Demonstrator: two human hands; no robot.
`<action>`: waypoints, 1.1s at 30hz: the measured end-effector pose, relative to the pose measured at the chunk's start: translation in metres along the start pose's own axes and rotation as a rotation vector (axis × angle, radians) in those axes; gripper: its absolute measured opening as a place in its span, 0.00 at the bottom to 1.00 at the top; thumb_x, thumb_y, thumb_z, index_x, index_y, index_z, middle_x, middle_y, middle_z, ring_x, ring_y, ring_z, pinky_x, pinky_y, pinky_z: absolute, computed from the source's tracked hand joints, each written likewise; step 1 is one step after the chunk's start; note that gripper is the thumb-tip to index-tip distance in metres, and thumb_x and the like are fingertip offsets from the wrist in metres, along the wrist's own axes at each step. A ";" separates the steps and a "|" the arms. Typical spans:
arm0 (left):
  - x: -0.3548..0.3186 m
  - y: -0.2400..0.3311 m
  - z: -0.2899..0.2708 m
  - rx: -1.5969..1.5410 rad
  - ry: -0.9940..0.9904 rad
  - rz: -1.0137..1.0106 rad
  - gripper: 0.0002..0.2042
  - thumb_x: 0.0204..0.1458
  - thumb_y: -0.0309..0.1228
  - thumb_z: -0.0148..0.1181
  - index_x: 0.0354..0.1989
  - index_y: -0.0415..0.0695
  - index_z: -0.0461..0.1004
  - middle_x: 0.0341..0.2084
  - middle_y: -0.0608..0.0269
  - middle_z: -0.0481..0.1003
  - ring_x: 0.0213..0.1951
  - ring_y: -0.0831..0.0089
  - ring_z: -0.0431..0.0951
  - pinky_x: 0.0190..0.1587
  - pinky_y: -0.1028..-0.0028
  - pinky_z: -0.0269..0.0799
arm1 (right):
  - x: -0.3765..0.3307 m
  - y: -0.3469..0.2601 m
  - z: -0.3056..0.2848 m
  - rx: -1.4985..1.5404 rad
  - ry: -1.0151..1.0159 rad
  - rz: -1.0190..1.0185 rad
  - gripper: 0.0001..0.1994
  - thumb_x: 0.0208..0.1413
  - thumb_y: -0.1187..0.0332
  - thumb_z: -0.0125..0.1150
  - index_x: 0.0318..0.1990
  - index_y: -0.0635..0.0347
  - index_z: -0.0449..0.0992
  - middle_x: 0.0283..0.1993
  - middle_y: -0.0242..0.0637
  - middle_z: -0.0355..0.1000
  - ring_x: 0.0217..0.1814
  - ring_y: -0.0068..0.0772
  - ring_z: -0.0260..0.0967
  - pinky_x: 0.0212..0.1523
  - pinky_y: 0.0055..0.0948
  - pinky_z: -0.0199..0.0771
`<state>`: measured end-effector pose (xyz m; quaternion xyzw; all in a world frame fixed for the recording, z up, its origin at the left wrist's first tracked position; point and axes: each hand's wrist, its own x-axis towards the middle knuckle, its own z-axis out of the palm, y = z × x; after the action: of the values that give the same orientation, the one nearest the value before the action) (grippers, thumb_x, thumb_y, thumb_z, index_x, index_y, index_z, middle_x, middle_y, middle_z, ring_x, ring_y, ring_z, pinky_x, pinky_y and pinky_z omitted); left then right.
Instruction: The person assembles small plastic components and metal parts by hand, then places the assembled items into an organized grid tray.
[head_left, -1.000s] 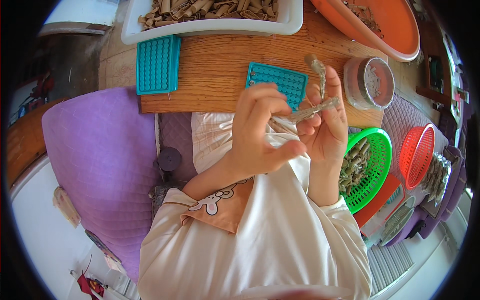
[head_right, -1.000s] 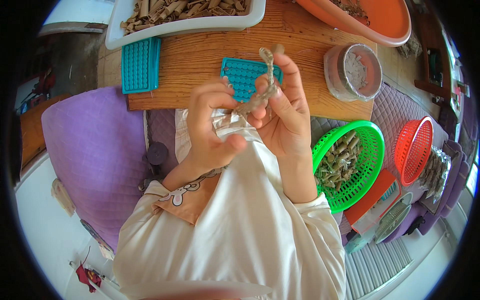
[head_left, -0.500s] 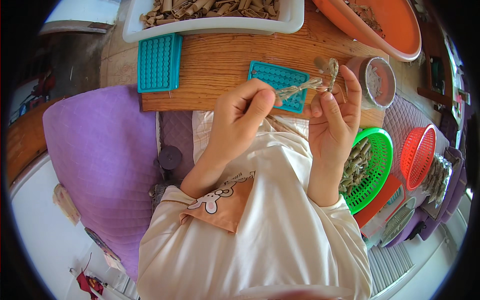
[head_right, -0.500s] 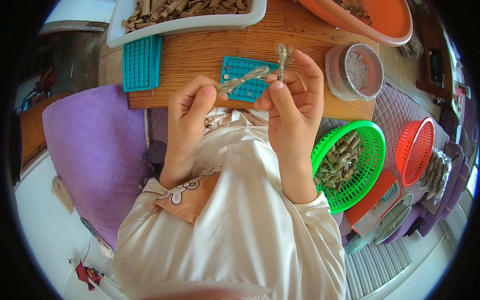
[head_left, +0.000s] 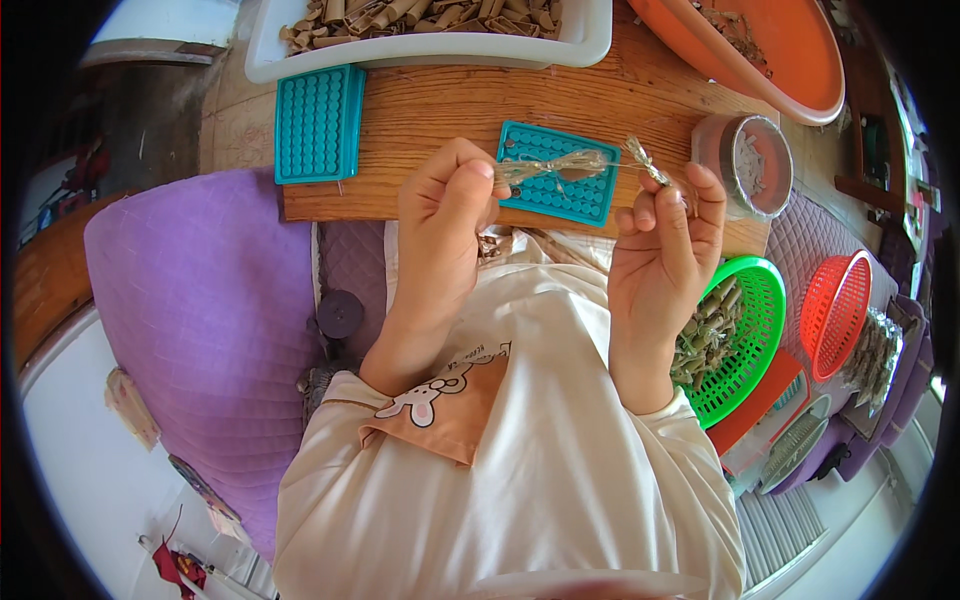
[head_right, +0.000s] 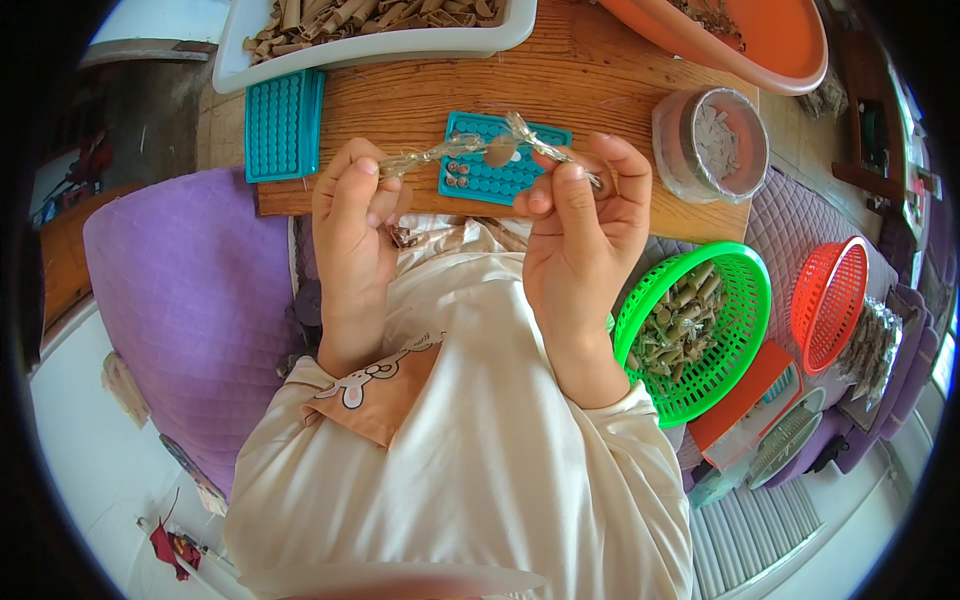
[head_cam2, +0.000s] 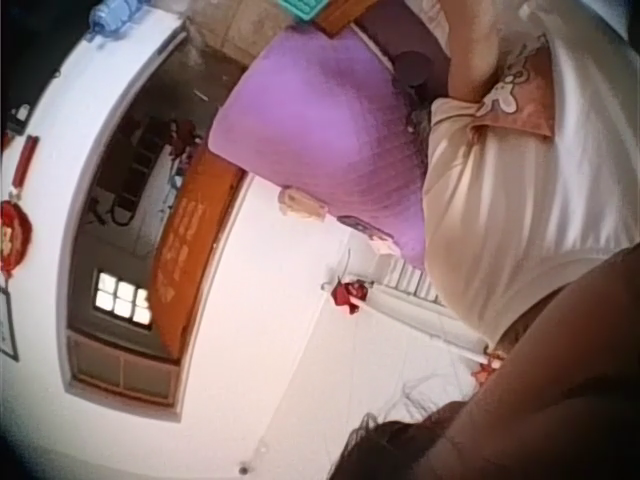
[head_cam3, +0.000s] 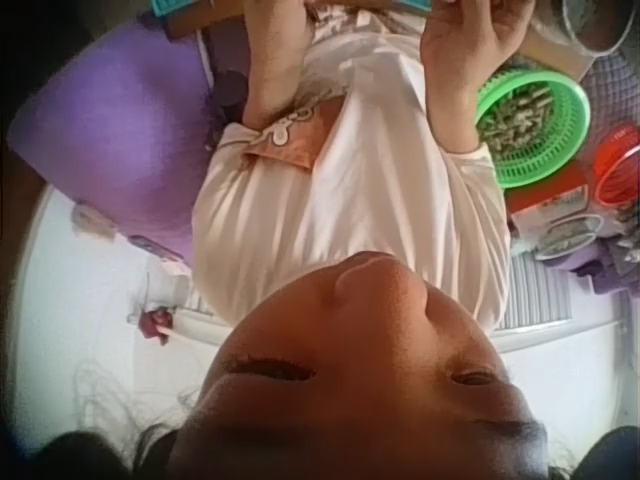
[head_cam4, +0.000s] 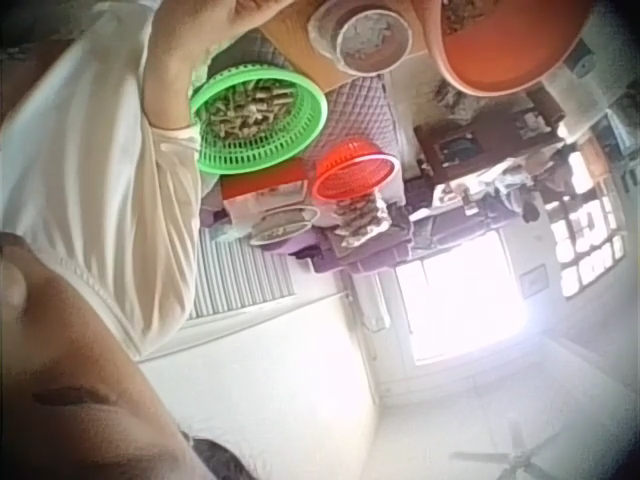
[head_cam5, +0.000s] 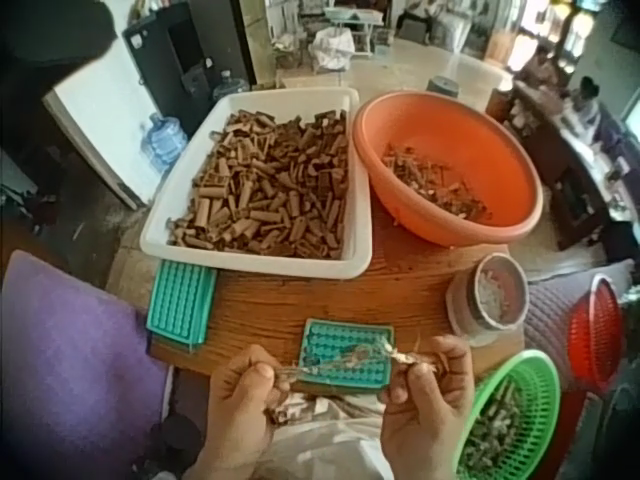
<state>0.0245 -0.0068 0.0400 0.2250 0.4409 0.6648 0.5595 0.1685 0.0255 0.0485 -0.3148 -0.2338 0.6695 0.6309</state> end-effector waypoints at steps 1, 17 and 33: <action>0.001 0.000 -0.002 0.000 -0.001 0.000 0.07 0.49 0.28 0.46 0.21 0.40 0.65 0.15 0.73 0.63 0.17 0.89 0.53 0.19 0.86 0.50 | 0.000 0.001 0.000 0.047 0.008 0.011 0.11 0.51 0.80 0.45 0.42 0.62 0.59 0.34 0.41 0.68 0.25 0.22 0.61 0.27 0.22 0.67; -0.004 0.010 0.004 0.511 -0.135 0.109 0.07 0.45 0.25 0.50 0.18 0.39 0.64 0.10 0.74 0.60 0.15 0.89 0.53 0.16 0.85 0.48 | 0.003 0.001 0.009 -0.149 -0.096 0.149 0.12 0.53 0.76 0.43 0.46 0.62 0.60 0.33 0.33 0.64 0.26 0.17 0.57 0.28 0.17 0.62; -0.004 0.018 -0.003 0.395 -0.137 -0.008 0.09 0.48 0.28 0.47 0.18 0.40 0.63 0.11 0.73 0.61 0.17 0.88 0.56 0.19 0.85 0.51 | 0.004 0.000 0.010 -0.455 -0.120 0.009 0.13 0.51 0.76 0.43 0.45 0.63 0.58 0.27 0.29 0.60 0.25 0.14 0.54 0.25 0.13 0.56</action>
<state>0.0134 -0.0117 0.0546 0.3732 0.5246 0.5461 0.5360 0.1619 0.0303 0.0549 -0.4095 -0.4144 0.6199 0.5256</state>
